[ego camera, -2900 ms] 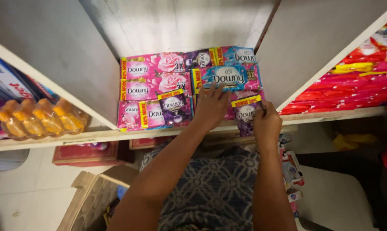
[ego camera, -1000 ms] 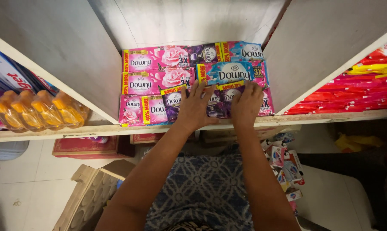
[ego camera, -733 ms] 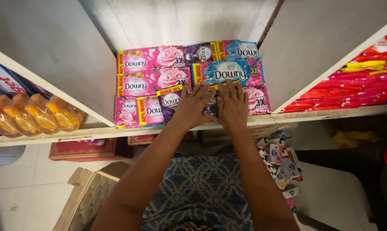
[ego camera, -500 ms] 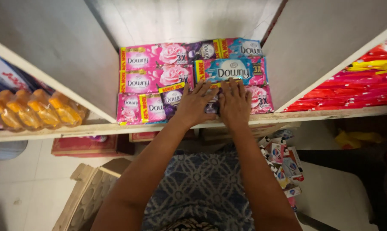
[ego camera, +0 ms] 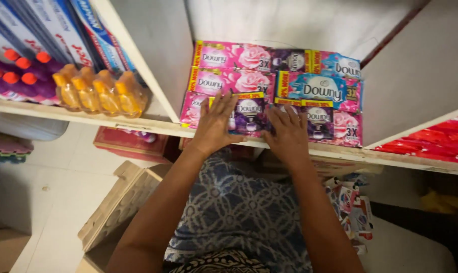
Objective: Organizing and restocking sachets of fabric softener and toiletries on a low shelf in a grocery store.
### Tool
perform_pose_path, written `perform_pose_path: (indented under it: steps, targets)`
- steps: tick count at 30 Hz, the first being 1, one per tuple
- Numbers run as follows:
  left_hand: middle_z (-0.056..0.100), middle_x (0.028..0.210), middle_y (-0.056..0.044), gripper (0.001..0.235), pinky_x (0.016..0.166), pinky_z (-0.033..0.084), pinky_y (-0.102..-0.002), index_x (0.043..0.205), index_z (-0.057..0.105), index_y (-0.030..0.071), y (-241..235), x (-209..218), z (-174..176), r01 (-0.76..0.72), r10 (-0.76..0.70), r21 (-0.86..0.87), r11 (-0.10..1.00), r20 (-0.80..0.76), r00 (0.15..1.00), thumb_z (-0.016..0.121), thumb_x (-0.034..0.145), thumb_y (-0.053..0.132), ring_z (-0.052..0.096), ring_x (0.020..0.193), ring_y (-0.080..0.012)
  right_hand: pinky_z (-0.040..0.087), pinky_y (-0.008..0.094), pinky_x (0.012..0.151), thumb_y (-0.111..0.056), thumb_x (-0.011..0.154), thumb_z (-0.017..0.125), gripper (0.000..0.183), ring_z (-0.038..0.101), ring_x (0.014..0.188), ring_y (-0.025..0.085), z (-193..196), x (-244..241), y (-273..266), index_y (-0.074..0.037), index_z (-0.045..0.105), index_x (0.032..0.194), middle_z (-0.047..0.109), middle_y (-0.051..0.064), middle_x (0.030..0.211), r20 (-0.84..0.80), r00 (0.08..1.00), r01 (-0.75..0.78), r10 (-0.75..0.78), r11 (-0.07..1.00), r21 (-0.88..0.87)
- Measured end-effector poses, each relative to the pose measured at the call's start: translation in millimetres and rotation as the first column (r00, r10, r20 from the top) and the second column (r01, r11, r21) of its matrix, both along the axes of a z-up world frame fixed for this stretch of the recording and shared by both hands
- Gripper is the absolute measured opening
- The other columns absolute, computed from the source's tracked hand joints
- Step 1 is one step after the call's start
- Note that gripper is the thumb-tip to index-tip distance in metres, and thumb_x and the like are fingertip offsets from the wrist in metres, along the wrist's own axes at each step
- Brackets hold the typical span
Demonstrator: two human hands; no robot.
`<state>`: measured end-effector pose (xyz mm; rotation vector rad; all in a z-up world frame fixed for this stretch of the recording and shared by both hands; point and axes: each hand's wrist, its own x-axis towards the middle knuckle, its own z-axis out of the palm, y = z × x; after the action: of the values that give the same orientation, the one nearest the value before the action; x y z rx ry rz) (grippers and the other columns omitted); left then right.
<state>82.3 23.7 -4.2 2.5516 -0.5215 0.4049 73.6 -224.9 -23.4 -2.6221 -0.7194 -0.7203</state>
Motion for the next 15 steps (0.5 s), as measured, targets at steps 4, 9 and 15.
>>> perform_pose_path:
  steps: [4,9,15]
  targets:
    - [0.038,0.159,-0.019,0.121,0.118,0.014,-0.065,0.157,0.032,0.011,-2,9,4,0.076,-0.069,0.078,0.994,-0.086,0.994,0.092,0.059,0.052,0.025,0.151,-0.0405,0.032,0.061,0.109,-0.034,0.083,0.078,0.062,0.048,0.137,0.035,-3,-5,14,-0.013,0.061,0.139,0.062,0.01,0.14,-0.051,0.998,0.039,-0.042,0.998,-0.042]
    - [0.042,0.159,-0.012,0.108,0.121,0.015,-0.065,0.153,0.042,0.012,-5,27,-11,0.132,-0.122,0.127,0.983,-0.082,0.989,0.09,0.065,0.051,0.031,0.151,-0.0352,0.033,0.057,0.109,-0.03,0.083,0.078,0.06,0.049,0.136,0.035,2,-16,19,-0.013,0.061,0.138,0.063,0.008,0.138,-0.153,0.987,0.038,-0.042,0.999,-0.03]
    - [0.045,0.158,-0.006,0.097,0.121,0.017,-0.063,0.149,0.051,0.015,-5,32,-7,0.216,-0.192,0.155,0.964,-0.155,0.969,0.088,0.065,0.046,0.036,0.149,-0.0304,0.033,0.055,0.114,-0.026,0.084,0.077,0.058,0.05,0.135,0.035,-4,-25,20,-0.009,0.062,0.137,0.064,0.01,0.137,-0.087,0.994,0.07,-0.07,0.998,0.001]
